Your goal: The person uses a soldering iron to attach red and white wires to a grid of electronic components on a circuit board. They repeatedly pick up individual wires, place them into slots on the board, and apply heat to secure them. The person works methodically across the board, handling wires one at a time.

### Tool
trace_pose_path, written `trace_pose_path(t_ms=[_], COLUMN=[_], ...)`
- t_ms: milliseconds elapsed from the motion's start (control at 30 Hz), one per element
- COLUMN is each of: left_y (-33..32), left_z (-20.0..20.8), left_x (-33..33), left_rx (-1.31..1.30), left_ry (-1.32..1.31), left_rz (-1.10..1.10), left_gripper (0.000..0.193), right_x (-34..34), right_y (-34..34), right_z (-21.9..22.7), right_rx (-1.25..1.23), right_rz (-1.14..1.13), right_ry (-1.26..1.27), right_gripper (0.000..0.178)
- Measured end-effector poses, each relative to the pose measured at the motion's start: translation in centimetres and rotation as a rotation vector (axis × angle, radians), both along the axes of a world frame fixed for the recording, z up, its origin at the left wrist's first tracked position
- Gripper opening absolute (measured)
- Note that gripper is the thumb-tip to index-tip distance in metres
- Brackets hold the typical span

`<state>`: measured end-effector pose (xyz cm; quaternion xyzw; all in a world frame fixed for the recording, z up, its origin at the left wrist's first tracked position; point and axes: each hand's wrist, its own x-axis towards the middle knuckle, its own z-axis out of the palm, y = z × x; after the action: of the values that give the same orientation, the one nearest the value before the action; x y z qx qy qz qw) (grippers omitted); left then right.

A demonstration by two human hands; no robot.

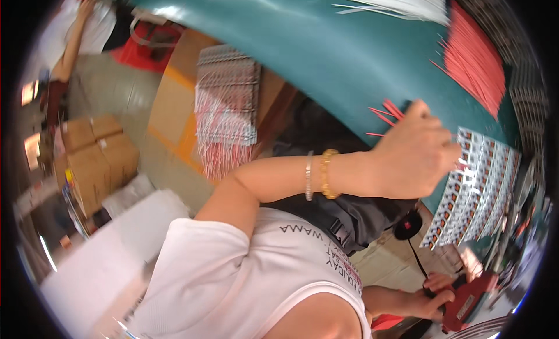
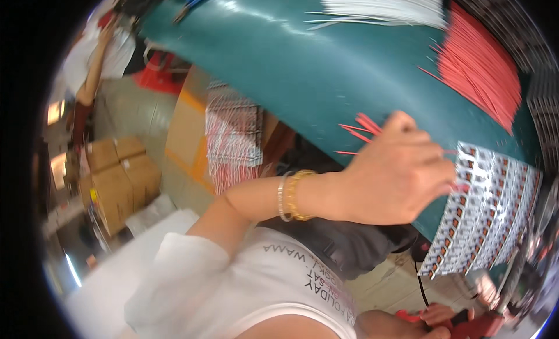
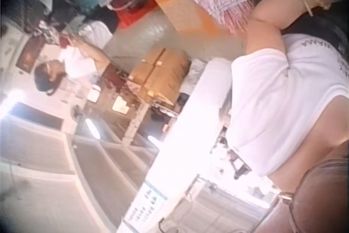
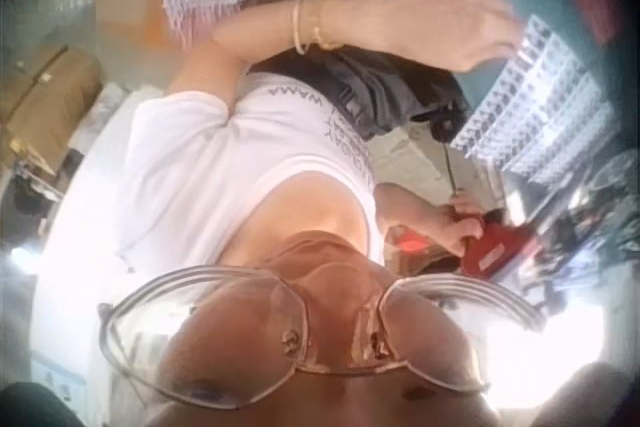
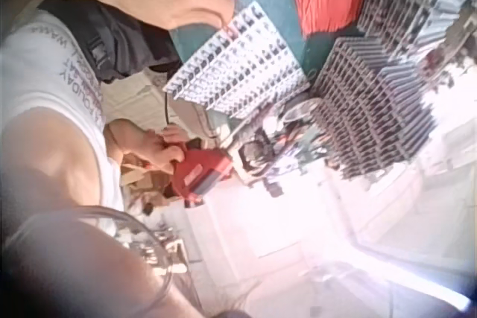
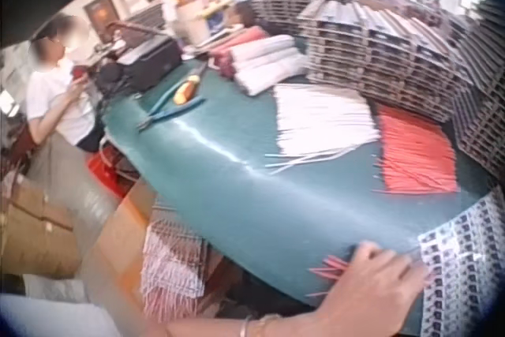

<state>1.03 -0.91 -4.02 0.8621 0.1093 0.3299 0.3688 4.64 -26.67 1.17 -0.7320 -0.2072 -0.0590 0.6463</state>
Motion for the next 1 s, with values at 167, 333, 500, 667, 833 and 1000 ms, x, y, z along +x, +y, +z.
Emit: trace_pose_path(t_ms=[167,333,500,667,833,1000], left_y=[-0.3,-0.6,-0.7,-0.5,-1.4,-2.8], left_z=[-0.5,-0.7,-0.5,0.1,0.9,1.3], left_x=[-0.3,0.0,0.2,-0.4,-1.7,-1.6], left_rx=[0.023,0.042,0.002,-0.231,-0.206,-0.139], left_ry=[-0.002,-0.089,-0.196,-0.495,-0.162,0.084], left_rz=[-0.065,0.016,0.112,0.133,0.027,-0.112], left_gripper=[0.021,0.016,0.010,0.011,0.014,0.017], right_x=[5.2,8.6,8.5,5.3,1.8,-2.9], right_y=[-3.1,-3.3,-6.7,-8.8,-5.9,-2.1], right_z=[5.1,12.9,14.3,7.1,0.0,-1.4], right_rx=[-0.147,-0.200,-0.151,0.130,0.318,0.351], right_rz=[-0.069,-0.222,-0.034,0.152,0.453,0.288], right_ry=[-0.119,-0.515,-0.446,0.083,0.417,0.377], right_gripper=[0.037,0.025,0.042,0.047,0.046,0.063])
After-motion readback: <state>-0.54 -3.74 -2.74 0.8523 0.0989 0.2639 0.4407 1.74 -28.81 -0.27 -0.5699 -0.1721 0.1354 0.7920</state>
